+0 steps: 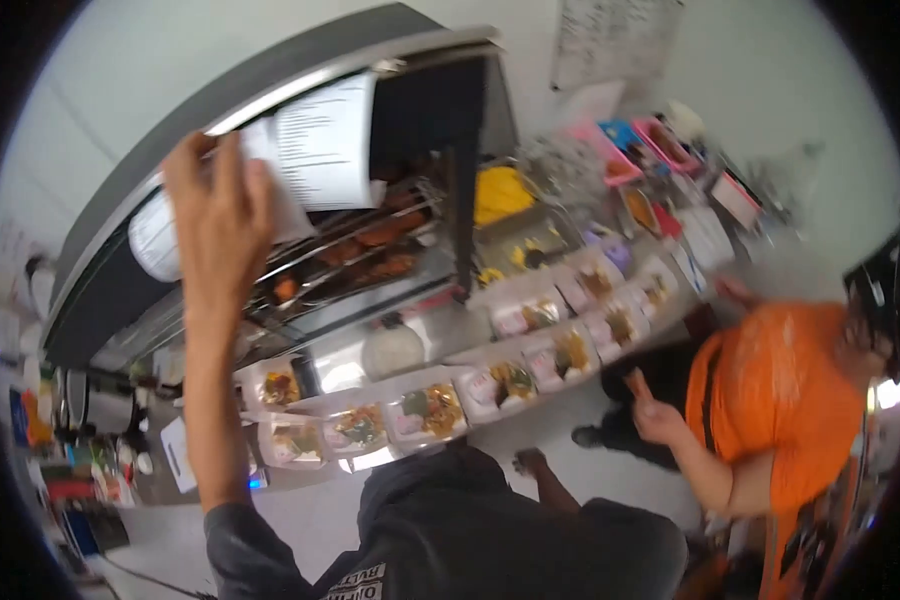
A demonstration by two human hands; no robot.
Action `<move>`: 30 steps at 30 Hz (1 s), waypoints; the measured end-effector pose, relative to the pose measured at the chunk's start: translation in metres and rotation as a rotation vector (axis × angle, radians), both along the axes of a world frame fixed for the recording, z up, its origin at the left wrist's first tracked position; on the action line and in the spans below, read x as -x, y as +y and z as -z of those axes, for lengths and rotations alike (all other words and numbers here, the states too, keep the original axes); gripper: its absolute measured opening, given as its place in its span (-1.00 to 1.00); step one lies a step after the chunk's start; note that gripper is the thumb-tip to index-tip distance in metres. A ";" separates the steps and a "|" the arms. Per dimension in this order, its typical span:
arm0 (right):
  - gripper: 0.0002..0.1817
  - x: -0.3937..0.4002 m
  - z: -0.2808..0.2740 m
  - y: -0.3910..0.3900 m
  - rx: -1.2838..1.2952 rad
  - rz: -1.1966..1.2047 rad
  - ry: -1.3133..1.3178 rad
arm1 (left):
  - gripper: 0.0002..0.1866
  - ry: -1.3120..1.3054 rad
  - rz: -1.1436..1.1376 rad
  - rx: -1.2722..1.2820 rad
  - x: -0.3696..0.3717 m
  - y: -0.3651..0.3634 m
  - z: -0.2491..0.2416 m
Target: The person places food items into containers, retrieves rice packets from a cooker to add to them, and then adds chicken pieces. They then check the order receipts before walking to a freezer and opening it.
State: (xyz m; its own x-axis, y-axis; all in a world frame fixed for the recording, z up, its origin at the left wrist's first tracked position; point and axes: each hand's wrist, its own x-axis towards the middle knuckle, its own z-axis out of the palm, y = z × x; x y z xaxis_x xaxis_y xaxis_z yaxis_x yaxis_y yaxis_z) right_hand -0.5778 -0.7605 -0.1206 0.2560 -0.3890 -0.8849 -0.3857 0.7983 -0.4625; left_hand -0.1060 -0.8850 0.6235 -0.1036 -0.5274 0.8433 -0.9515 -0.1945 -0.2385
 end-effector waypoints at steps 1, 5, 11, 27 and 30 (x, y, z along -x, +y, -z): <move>-0.88 -0.005 -0.027 0.001 0.005 0.078 0.000 | -0.68 -0.013 -0.026 -0.001 0.001 -0.003 0.000; -0.87 -0.008 -0.065 0.014 0.032 0.127 -0.002 | -0.67 -0.061 -0.063 -0.049 0.007 -0.008 0.000; -0.73 0.003 -0.068 0.058 -0.085 0.257 0.000 | -0.58 -0.111 -0.022 0.036 -0.008 0.000 0.017; -0.70 0.003 -0.064 0.093 -0.290 0.590 -0.347 | -0.85 0.803 0.667 0.047 -0.026 0.137 0.092; -0.79 -0.061 -0.174 0.086 -0.008 0.187 0.048 | -0.87 0.951 0.629 -0.053 -0.025 0.132 0.090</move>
State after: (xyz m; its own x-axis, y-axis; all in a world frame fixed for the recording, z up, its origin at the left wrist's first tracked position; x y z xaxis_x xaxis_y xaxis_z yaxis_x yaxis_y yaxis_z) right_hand -0.5165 -0.6749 0.0536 0.1375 -0.4184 -0.8978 -0.2514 0.8620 -0.4402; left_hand -0.0808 -0.7534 0.5336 0.3067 -0.6451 0.6999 -0.6766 0.3695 0.6370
